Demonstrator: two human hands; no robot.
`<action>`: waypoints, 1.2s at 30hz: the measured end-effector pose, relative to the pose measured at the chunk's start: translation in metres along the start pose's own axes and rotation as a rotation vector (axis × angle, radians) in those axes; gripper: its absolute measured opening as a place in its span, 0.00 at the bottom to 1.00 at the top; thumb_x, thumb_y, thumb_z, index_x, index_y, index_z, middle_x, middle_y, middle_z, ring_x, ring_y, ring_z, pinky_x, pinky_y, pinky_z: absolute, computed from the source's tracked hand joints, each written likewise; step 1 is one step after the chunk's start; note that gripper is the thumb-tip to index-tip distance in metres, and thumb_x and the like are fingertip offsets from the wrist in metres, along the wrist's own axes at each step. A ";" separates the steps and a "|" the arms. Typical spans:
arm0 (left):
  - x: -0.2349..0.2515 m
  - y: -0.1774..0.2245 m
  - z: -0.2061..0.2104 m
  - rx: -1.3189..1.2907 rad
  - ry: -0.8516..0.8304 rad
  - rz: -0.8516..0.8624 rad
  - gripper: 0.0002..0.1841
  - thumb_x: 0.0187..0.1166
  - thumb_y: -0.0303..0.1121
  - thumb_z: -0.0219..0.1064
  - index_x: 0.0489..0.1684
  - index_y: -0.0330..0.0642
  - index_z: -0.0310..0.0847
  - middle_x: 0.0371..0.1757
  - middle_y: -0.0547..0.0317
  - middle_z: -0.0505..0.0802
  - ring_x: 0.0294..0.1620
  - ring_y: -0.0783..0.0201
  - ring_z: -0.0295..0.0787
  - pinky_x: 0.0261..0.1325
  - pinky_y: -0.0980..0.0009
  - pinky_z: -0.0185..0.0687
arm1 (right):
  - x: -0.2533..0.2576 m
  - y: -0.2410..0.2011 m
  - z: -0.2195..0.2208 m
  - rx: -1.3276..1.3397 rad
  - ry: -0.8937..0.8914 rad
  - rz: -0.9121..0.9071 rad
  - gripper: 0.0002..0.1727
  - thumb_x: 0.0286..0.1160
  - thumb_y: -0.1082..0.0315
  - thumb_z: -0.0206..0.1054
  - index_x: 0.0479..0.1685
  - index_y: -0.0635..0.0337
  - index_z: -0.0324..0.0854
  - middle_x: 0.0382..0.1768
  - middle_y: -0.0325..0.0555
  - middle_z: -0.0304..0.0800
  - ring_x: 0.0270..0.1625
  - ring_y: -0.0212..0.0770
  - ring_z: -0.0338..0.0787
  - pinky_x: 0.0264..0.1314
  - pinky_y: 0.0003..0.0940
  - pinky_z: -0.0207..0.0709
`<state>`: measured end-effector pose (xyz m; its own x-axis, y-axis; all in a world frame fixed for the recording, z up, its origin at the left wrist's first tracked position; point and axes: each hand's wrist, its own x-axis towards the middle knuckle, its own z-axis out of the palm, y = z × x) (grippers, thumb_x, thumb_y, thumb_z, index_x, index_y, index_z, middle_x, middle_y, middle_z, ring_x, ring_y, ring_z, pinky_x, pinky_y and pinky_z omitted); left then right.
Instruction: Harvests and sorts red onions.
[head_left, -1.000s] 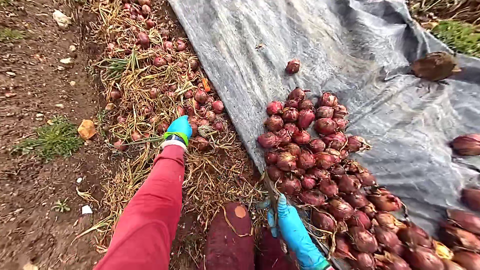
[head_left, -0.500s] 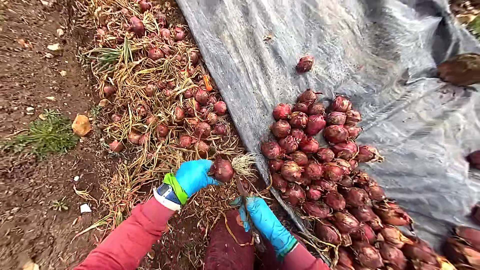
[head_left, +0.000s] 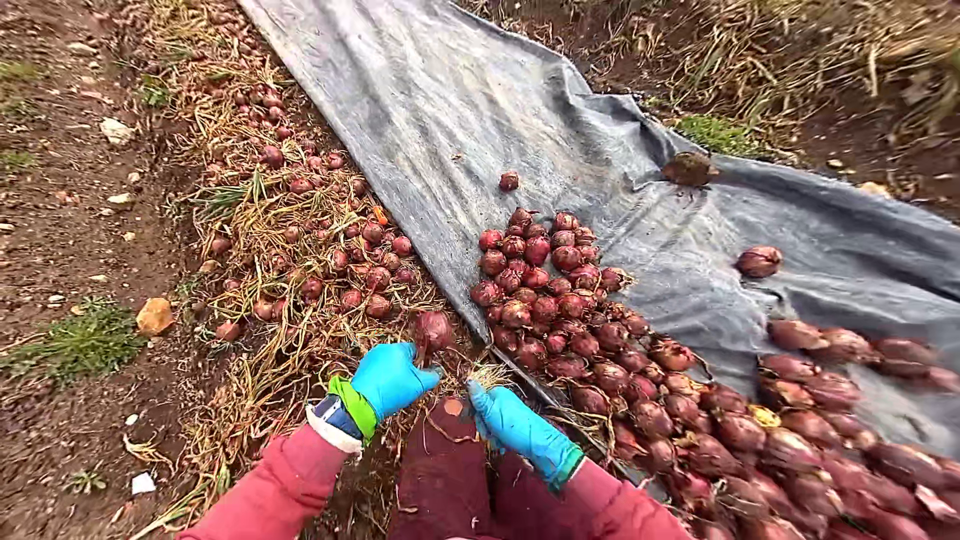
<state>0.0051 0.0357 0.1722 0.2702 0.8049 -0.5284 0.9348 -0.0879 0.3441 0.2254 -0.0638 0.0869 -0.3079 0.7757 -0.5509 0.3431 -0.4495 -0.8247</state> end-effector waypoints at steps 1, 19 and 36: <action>-0.014 0.020 0.007 0.079 -0.147 0.074 0.26 0.70 0.64 0.70 0.35 0.47 0.90 0.32 0.54 0.93 0.41 0.51 0.93 0.48 0.41 0.87 | -0.004 0.001 0.003 -0.038 -0.028 -0.025 0.50 0.76 0.19 0.33 0.41 0.54 0.87 0.20 0.40 0.84 0.20 0.38 0.83 0.27 0.41 0.82; 0.385 -0.069 0.085 -0.211 0.306 -0.504 0.45 0.71 0.40 0.78 0.90 0.37 0.59 0.76 0.29 0.80 0.66 0.34 0.88 0.64 0.38 0.87 | 0.056 0.087 -0.045 0.563 0.454 0.272 0.50 0.90 0.36 0.21 0.52 0.65 0.86 0.17 0.47 0.86 0.17 0.41 0.84 0.19 0.39 0.82; 0.114 -0.013 0.003 0.125 -0.405 0.203 0.41 0.67 0.76 0.67 0.50 0.40 0.87 0.47 0.44 0.94 0.54 0.44 0.92 0.60 0.38 0.83 | 0.084 0.006 -0.048 0.287 0.141 0.094 0.46 0.83 0.25 0.33 0.32 0.57 0.82 0.15 0.42 0.81 0.15 0.41 0.82 0.21 0.40 0.81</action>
<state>0.0247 0.1273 0.1052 0.4954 0.4723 -0.7291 0.8676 -0.3103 0.3885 0.2437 0.0200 0.0419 -0.1544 0.7696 -0.6196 0.0941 -0.6128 -0.7846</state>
